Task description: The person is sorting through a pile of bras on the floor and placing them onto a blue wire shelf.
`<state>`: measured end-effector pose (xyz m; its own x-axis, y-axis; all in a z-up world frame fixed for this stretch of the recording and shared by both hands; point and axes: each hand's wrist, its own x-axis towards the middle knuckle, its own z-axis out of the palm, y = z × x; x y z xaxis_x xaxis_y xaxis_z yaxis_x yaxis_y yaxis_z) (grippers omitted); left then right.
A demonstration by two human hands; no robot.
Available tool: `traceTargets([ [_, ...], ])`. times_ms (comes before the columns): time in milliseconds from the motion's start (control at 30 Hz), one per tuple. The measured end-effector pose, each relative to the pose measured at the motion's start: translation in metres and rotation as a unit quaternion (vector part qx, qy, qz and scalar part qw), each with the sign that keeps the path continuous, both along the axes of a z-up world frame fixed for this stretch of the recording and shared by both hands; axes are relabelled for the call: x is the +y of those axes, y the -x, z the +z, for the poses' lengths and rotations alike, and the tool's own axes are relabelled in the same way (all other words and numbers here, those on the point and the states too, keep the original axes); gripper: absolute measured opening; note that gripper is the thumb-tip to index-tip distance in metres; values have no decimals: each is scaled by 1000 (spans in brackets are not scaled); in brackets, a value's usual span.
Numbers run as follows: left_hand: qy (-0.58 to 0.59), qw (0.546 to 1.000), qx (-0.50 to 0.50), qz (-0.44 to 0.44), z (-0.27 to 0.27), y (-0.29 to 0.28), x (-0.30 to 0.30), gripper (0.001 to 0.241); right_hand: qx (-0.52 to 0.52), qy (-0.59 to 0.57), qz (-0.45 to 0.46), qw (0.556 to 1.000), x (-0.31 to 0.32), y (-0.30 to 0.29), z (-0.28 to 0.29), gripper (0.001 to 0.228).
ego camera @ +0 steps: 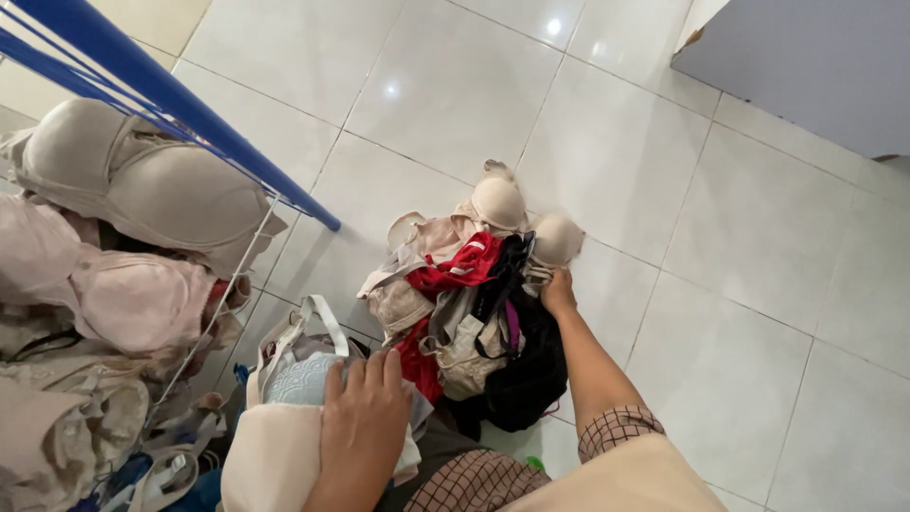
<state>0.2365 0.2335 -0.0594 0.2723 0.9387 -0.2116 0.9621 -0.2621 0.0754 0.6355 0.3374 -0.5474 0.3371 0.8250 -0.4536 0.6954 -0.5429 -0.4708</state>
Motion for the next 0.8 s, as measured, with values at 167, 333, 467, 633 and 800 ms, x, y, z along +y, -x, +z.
traceTargets([
  [167, 6, 1000, 12, -8, -8, -2, 4, 58, 57, -56, -32, 996, 15, -5, -12, 55],
  [333, -3, 1000, 7, -18, -6, -13, 13, 56, 7, 62, -88, 994, 12, 33, 74, 63],
  [467, 6, 1000, 11, -25, -8, -22, 19, 58, 13, 39, -111, 993, -1, 25, 56, 57],
  [633, -23, 999, 7, -38, -7, -29, 15, 58, 149, -33, -67, 986, -25, 24, 102, 31],
  [800, -36, 998, 5, -55, -5, -34, 7, 55, 37, -37, -18, 998, -36, 15, 118, 40],
])
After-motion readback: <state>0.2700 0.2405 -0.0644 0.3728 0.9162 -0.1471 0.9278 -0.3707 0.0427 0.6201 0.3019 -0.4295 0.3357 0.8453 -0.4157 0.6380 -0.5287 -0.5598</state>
